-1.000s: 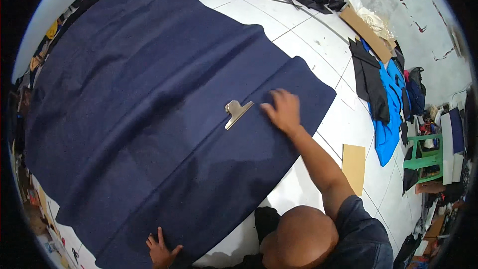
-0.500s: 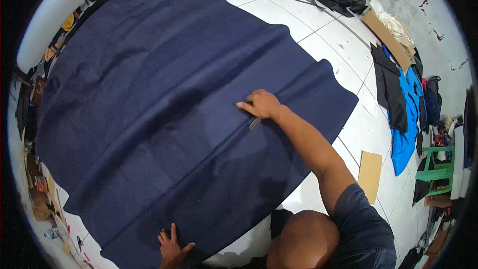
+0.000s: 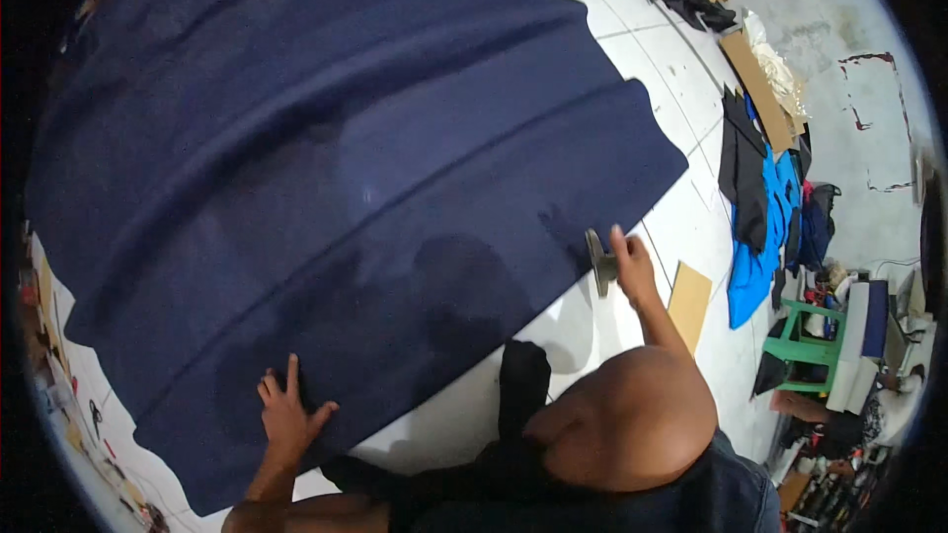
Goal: The person spreads a large piece of blue fabric on a workshop floor, smoothing it by hand and using a large metal clip to secure the layers.
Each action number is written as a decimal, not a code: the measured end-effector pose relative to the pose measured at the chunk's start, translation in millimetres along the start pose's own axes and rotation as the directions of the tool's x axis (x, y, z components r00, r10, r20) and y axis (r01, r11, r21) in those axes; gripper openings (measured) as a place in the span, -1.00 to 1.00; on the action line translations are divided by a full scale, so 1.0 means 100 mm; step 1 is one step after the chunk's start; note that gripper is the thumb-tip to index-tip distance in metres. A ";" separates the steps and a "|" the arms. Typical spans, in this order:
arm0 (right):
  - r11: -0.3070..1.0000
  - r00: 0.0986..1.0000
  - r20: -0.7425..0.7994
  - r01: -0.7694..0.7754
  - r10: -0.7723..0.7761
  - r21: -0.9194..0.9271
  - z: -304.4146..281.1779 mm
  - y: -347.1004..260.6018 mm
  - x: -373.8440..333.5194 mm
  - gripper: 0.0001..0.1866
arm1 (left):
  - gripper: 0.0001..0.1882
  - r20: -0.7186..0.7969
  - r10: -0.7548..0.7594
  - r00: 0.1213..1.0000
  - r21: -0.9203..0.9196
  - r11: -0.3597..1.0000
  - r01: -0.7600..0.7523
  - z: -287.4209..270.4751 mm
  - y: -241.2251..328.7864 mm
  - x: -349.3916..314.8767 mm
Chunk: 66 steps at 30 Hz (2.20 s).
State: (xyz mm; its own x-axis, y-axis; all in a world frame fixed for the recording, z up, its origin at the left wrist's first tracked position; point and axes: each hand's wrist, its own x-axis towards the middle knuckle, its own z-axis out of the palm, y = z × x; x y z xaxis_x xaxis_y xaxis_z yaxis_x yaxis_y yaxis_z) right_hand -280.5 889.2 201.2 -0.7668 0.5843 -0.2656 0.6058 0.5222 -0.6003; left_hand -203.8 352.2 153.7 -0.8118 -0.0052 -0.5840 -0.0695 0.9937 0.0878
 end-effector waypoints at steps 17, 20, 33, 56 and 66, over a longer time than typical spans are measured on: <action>0.631 0.838 0.186 -0.515 0.513 0.580 0.26 1.25 -0.77 -0.67 | 0.14 -0.036 0.001 0.999 -0.058 0.998 -0.004 0.02 0.02 -0.09; 0.601 0.879 0.237 -0.459 0.414 0.654 0.51 0.89 -0.66 -0.71 | 0.13 -0.009 -0.025 1.000 -0.031 0.999 0.025 0.01 0.00 -0.09; 0.795 0.828 0.482 -0.486 0.287 0.363 0.29 0.89 -0.21 -0.37 | -0.26 -0.431 -0.038 0.902 -0.153 0.988 -0.031 0.62 -0.58 -0.68; 0.599 0.984 0.167 -0.100 -0.057 0.795 -0.77 0.12 -0.08 -0.65 | -0.62 0.132 -0.937 0.324 -0.920 -0.238 -0.312 0.70 -1.57 -2.46; 0.663 0.914 -0.069 0.341 -0.401 0.667 0.56 -2.09 1.04 -0.19 | -0.06 -0.235 -0.904 0.358 -0.814 -0.018 -0.580 -1.12 -2.15 -0.53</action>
State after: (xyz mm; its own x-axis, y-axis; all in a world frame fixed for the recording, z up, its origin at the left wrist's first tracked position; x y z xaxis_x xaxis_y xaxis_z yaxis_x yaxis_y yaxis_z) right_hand -498.7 806.1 257.1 -0.9288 0.3673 0.0500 -0.0014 0.1314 -0.9913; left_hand -210.9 126.3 255.5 -0.3644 -0.9260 -0.0990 -0.0001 -0.1063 0.9943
